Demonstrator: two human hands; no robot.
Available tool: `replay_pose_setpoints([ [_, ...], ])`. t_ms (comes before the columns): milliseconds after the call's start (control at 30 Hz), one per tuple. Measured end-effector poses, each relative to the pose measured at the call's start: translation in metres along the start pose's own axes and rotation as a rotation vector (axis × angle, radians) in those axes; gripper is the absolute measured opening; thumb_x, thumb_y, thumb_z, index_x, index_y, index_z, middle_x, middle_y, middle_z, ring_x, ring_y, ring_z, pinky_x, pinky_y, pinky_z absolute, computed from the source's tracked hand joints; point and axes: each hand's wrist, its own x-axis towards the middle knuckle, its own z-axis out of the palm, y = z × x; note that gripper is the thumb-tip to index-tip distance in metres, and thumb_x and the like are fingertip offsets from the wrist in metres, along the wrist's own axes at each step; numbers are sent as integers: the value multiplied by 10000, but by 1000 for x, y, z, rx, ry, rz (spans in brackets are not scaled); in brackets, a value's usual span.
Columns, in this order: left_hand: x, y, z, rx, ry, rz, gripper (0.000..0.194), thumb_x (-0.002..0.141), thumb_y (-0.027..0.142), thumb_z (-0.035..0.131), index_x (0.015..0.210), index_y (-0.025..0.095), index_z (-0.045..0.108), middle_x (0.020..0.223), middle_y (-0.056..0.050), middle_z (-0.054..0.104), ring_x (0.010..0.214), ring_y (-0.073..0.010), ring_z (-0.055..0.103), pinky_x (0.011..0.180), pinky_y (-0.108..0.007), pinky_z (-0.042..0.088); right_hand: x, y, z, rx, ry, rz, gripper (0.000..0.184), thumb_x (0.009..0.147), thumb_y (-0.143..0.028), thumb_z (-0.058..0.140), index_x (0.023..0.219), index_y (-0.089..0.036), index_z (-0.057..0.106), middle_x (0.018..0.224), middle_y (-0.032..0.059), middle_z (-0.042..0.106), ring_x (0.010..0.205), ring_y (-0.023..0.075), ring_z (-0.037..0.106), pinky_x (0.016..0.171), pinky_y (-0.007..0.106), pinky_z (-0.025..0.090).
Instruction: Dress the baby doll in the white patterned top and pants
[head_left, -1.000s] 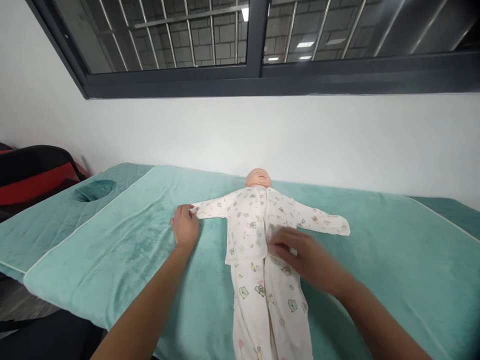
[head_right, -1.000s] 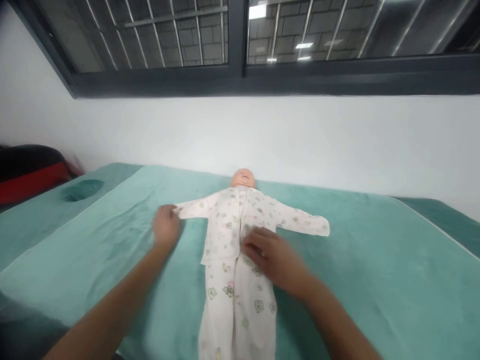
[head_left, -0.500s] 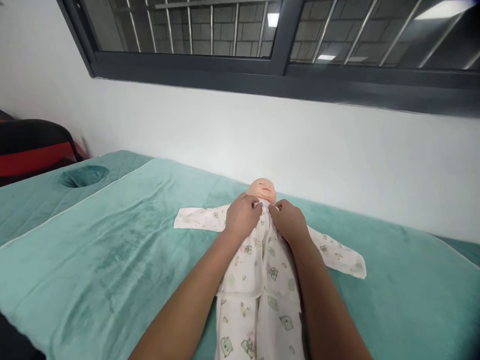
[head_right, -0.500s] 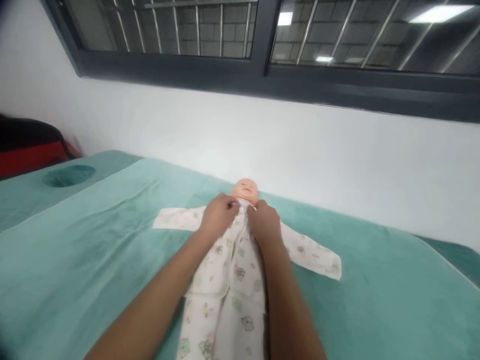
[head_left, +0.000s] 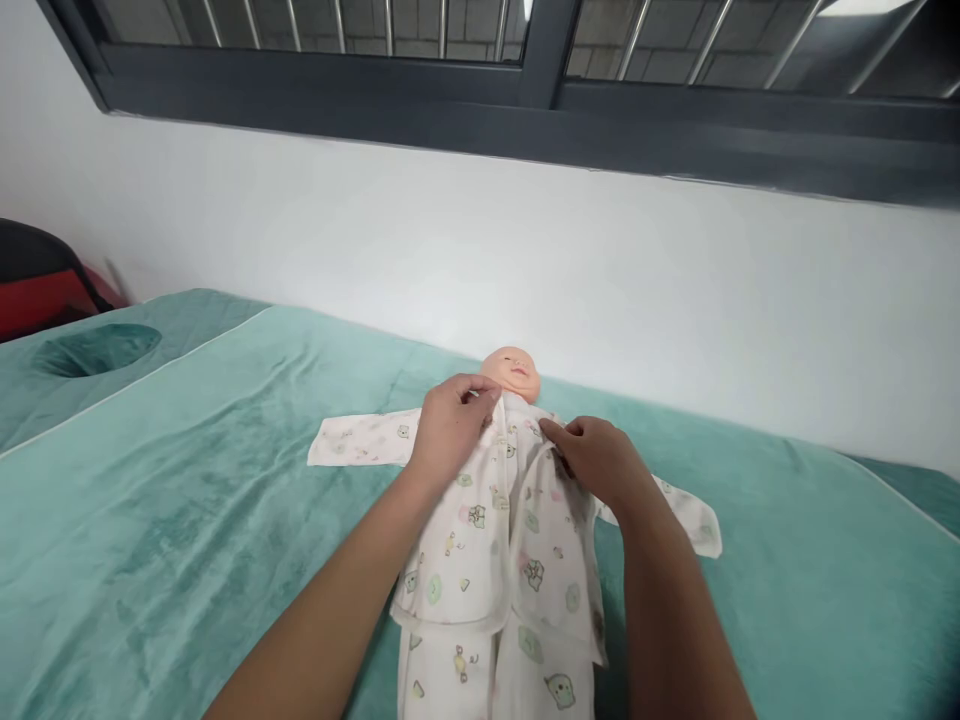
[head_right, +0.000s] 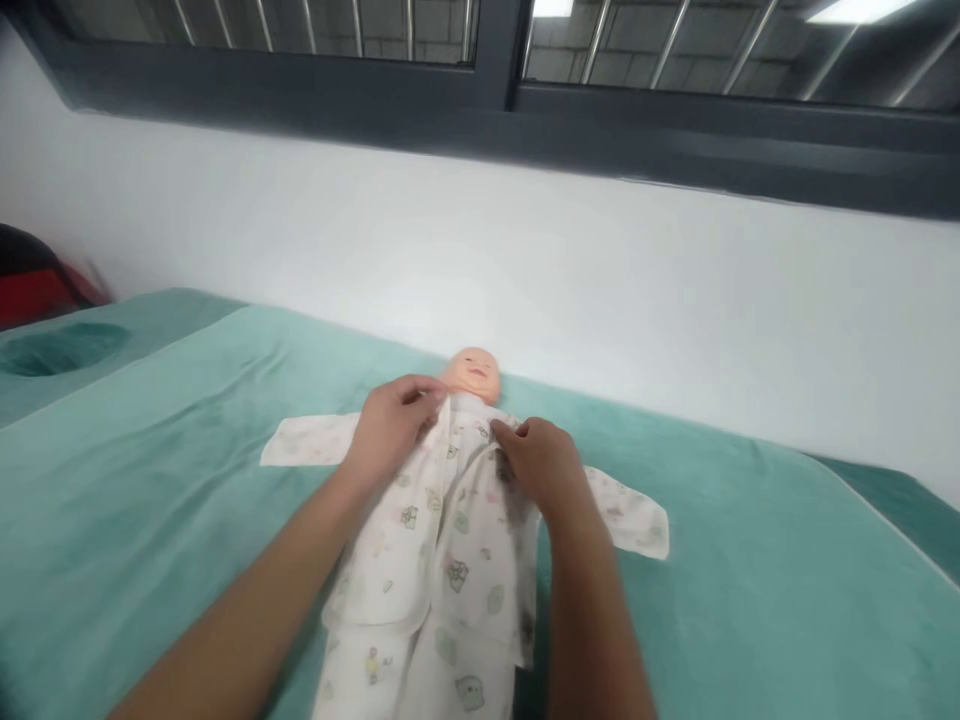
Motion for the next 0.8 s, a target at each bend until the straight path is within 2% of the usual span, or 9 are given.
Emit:
replay_pose_setpoints([
  [133, -7, 8, 8, -266, 14, -86, 163, 782, 301, 673, 840, 155, 717, 645, 3, 604, 555, -92, 537, 561, -217, 467, 2, 9, -4, 28, -77, -10, 523, 836, -678, 457, 601, -210, 471, 609, 49, 595, 525, 161, 486, 533, 299, 323],
  [200, -8, 8, 10, -326, 12, -126, 161, 769, 294, 693, 821, 145, 720, 637, 0, 603, 569, -91, 541, 583, -221, 477, 4, 12, -3, 57, -81, -18, 526, 827, -674, 472, 582, -209, 455, 582, 28, 551, 514, 145, 443, 527, 291, 309],
  [267, -8, 7, 11, -341, 11, -144, 153, 759, 288, 704, 811, 145, 723, 627, 1, 604, 564, -88, 532, 579, -220, 467, 5, 11, 0, 146, -22, -50, 466, 816, -607, 522, 589, -205, 451, 582, 5, 526, 523, 131, 421, 529, 277, 305],
  [367, -7, 6, 11, -347, 0, -165, 150, 753, 278, 712, 812, 142, 732, 623, 0, 610, 557, -83, 519, 579, -220, 450, 4, 1, 8, 361, 134, -132, 338, 805, -490, 565, 647, -196, 513, 599, -19, 523, 563, 128, 442, 561, 262, 330],
  [467, -7, 8, 11, -353, -13, -195, 147, 753, 254, 710, 832, 135, 744, 626, -5, 619, 553, -77, 507, 582, -217, 433, 0, -15, 17, 555, 274, -184, 285, 814, -456, 581, 722, -187, 599, 642, -20, 570, 614, 131, 474, 623, 257, 366],
  [533, -8, 10, 11, -352, -24, -203, 146, 757, 237, 701, 844, 130, 750, 622, -4, 616, 550, -73, 498, 580, -212, 421, -4, -24, 22, 638, 313, -211, 272, 825, -444, 584, 782, -183, 646, 706, -7, 628, 660, 139, 512, 664, 257, 387],
  [700, -11, 13, 10, -313, -101, -176, 188, 758, 255, 701, 887, 134, 765, 615, -5, 606, 551, -78, 483, 554, -213, 388, -14, -35, 23, 739, 230, -268, 250, 836, -411, 596, 873, -187, 702, 810, 16, 702, 736, 158, 581, 708, 262, 423],
  [800, -9, 9, 11, -289, -98, -158, 198, 753, 270, 704, 887, 139, 766, 599, 0, 597, 537, -79, 471, 530, -212, 367, -14, -35, 24, 778, 174, -275, 246, 834, -403, 605, 877, -184, 709, 818, 14, 710, 750, 159, 597, 711, 262, 433],
])
